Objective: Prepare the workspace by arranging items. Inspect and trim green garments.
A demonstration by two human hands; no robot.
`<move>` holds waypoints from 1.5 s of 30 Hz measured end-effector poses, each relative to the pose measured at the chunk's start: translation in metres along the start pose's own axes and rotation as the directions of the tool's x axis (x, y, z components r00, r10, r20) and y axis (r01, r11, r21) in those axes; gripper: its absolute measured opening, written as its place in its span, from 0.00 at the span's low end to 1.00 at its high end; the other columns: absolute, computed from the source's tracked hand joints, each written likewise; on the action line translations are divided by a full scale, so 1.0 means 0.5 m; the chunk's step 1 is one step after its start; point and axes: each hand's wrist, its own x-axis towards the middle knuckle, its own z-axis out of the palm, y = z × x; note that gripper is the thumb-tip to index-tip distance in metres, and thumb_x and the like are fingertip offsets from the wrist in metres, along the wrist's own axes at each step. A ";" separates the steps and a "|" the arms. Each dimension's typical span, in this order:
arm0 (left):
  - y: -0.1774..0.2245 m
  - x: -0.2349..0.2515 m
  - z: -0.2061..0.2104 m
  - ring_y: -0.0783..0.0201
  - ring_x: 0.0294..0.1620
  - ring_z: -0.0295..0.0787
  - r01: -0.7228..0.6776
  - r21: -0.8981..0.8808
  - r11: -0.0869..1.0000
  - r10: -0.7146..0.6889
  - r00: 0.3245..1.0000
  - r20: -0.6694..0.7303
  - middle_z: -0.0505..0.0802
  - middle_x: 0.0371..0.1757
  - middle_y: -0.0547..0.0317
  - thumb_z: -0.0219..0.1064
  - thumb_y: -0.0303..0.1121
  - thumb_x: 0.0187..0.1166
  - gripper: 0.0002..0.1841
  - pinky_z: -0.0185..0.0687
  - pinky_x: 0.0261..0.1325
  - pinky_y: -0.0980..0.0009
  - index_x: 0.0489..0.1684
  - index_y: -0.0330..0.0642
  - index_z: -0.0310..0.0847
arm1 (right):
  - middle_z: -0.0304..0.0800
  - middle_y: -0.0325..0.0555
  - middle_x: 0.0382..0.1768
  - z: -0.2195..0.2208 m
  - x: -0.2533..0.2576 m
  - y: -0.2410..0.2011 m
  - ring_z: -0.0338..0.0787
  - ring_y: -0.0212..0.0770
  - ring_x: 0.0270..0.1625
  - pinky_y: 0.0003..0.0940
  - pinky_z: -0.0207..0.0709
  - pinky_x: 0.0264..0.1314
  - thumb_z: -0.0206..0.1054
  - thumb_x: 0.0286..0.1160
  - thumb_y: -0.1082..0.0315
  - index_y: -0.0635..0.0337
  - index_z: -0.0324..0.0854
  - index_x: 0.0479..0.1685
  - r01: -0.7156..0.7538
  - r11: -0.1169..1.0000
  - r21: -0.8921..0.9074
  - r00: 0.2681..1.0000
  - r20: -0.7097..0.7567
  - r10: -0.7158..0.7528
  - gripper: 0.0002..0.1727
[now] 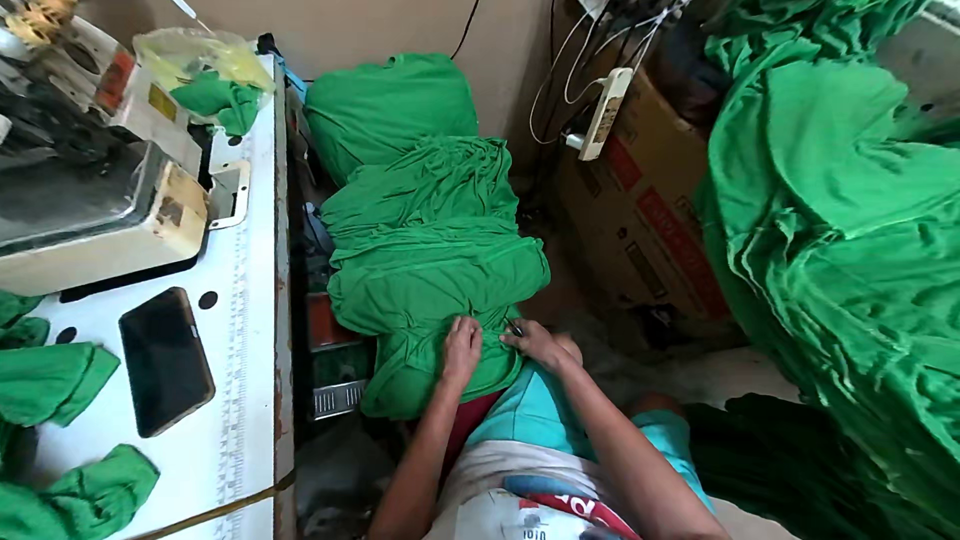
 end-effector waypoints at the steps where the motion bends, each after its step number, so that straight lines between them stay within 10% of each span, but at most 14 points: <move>1: -0.004 0.001 0.008 0.51 0.50 0.90 -0.002 -0.051 0.999 0.003 1.000 0.017 0.89 0.56 0.38 0.60 0.34 0.87 0.16 0.85 0.60 0.57 0.57 0.29 0.83 | 0.85 0.62 0.48 0.001 0.000 0.001 0.85 0.50 0.46 0.50 0.78 0.52 0.67 0.84 0.62 0.70 0.81 0.56 0.001 1.000 -0.005 1.000 -0.010 -0.001 0.18; 8: 0.011 0.032 0.014 0.45 0.73 0.82 0.123 0.099 0.987 -0.142 0.966 0.218 0.78 0.77 0.39 0.66 0.42 0.84 0.24 0.79 0.75 0.52 0.73 0.36 0.77 | 0.88 0.64 0.53 0.010 -0.009 -0.014 0.87 0.57 0.59 0.57 0.76 0.68 0.59 0.89 0.61 0.70 0.82 0.58 -0.009 0.996 -0.086 0.994 -0.106 0.000 0.18; 14: -0.006 0.036 -0.015 0.47 0.80 0.71 -0.021 0.118 0.993 -0.002 0.981 0.193 0.86 0.71 0.50 0.61 0.42 0.86 0.16 0.57 0.81 0.43 0.55 0.42 0.88 | 0.85 0.49 0.40 0.009 -0.025 0.017 0.83 0.38 0.44 0.37 0.77 0.52 0.61 0.87 0.62 0.67 0.83 0.47 0.270 0.955 0.123 0.946 -0.217 -0.240 0.14; 18: -0.005 0.036 -0.027 0.55 0.62 0.87 0.013 -0.244 0.970 0.058 0.958 0.279 0.90 0.58 0.42 0.59 0.33 0.89 0.15 0.80 0.71 0.58 0.62 0.29 0.79 | 0.87 0.52 0.43 0.018 -0.034 0.013 0.86 0.42 0.46 0.43 0.80 0.54 0.63 0.85 0.62 0.67 0.83 0.51 0.233 0.968 0.096 0.930 -0.313 -0.193 0.14; 22: 0.010 0.036 -0.031 0.60 0.54 0.88 0.094 -0.380 0.920 0.016 0.961 0.278 0.91 0.53 0.45 0.60 0.29 0.87 0.18 0.82 0.63 0.63 0.71 0.29 0.72 | 0.89 0.61 0.58 0.044 -0.065 -0.019 0.91 0.58 0.59 0.61 0.81 0.64 0.61 0.87 0.51 0.65 0.72 0.75 0.138 0.988 -0.067 0.842 -0.518 -0.153 0.28; 32: 0.001 0.019 -0.026 0.65 0.45 0.89 0.138 -0.491 0.860 -0.044 0.979 0.198 0.93 0.45 0.48 0.62 0.29 0.86 0.19 0.83 0.58 0.64 0.71 0.29 0.74 | 0.93 0.59 0.42 0.071 -0.088 -0.003 0.94 0.61 0.47 0.59 0.86 0.53 0.61 0.85 0.56 0.67 0.84 0.56 0.342 0.821 -0.458 0.735 -0.415 -0.537 0.21; 45: 0.015 0.020 -0.026 0.67 0.43 0.89 0.184 -0.518 0.835 -0.100 0.977 0.186 0.94 0.44 0.49 0.66 0.29 0.83 0.18 0.84 0.56 0.65 0.67 0.30 0.76 | 0.94 0.58 0.41 0.075 -0.086 -0.002 0.95 0.60 0.46 0.58 0.86 0.51 0.63 0.84 0.56 0.67 0.85 0.55 0.364 0.810 -0.460 0.718 -0.416 -0.559 0.21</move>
